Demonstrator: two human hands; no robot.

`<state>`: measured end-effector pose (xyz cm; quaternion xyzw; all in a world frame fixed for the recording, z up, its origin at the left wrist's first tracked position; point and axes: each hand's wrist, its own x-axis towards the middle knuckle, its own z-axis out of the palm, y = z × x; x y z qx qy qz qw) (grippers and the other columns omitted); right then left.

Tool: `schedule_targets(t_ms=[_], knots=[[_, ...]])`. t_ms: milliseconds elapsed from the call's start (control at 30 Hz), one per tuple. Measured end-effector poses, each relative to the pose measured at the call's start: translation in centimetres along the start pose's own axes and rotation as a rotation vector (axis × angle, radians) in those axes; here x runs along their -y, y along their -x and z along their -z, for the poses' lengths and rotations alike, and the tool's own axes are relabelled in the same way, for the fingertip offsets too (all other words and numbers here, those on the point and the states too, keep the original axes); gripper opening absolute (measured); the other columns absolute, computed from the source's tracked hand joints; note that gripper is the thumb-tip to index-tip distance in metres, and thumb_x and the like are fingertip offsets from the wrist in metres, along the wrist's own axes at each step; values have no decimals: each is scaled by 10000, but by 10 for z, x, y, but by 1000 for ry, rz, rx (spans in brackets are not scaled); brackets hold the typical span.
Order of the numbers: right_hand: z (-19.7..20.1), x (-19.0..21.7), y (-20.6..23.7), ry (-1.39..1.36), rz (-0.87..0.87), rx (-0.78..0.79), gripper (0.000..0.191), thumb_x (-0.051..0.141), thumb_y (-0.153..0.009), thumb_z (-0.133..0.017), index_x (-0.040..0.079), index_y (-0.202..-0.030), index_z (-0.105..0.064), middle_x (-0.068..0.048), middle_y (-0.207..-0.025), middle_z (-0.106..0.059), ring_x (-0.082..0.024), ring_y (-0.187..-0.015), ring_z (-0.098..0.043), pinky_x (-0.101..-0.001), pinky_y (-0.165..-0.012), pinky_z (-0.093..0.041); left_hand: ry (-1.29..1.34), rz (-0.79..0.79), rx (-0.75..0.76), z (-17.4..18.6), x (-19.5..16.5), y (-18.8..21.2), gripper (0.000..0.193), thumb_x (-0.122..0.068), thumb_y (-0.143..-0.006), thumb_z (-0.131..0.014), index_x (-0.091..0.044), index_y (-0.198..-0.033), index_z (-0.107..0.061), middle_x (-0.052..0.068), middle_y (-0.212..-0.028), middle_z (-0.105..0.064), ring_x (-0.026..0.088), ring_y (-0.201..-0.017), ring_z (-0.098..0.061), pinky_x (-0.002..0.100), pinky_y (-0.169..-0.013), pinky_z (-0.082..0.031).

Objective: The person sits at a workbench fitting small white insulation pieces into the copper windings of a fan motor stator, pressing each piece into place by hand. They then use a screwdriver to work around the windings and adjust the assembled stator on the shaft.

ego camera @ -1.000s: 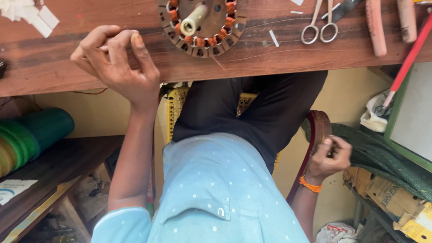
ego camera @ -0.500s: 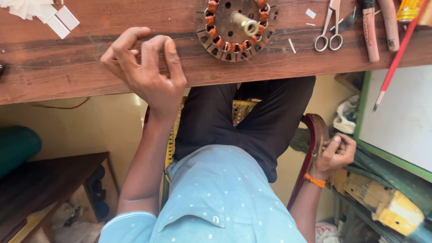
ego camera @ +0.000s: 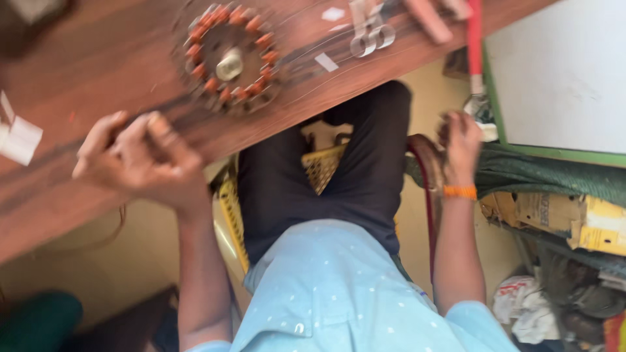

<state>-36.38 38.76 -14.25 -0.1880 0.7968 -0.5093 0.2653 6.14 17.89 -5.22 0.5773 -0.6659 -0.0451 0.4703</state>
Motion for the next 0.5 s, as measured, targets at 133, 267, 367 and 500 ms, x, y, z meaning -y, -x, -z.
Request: schedule_targets(t_ms=[133, 267, 367, 500], knots=[[-30, 36, -62, 35, 6, 293, 167, 131, -1020, -583, 41, -1121, -681, -5, -884, -671, -78, -734, -620, -236, -650, -535, -100, -11, 46, 2, -7, 0, 93, -82, -1050, -682, -13, -987, -690, 92, -1241, -536, 299, -1205, -427, 447, -1013, -404], [-50, 54, -78, 46, 83, 411, 187, 116, -997, -583, 39, -1131, -690, -16, -920, -689, -81, -749, -626, -246, -648, -527, -172, -44, -22, -7, -6, -7, 143, -123, -1071, -730, -17, -980, -700, 104, -1221, -556, 318, -1194, -440, 480, -1027, -385], [-40, 47, -72, 98, 49, 437, 194, 119, -976, -609, 44, -1137, -687, -21, -956, -698, -88, -755, -650, -250, -633, -533, -139, -27, -59, -11, -10, -8, 86, -114, -1046, -713, -35, -1013, -718, 106, -1223, -591, 330, -1208, -456, 480, -1048, -401], [-31, 16, -77, 167, 0, 406, 207, 129, -1077, -573, 51, -1216, -704, -76, -985, -729, -159, -775, -636, -280, -673, -544, -133, 60, -41, -9, 4, 1, 85, -153, -1028, -733, -76, -993, -733, 83, -1190, -647, 318, -1220, -496, 465, -1100, -403]])
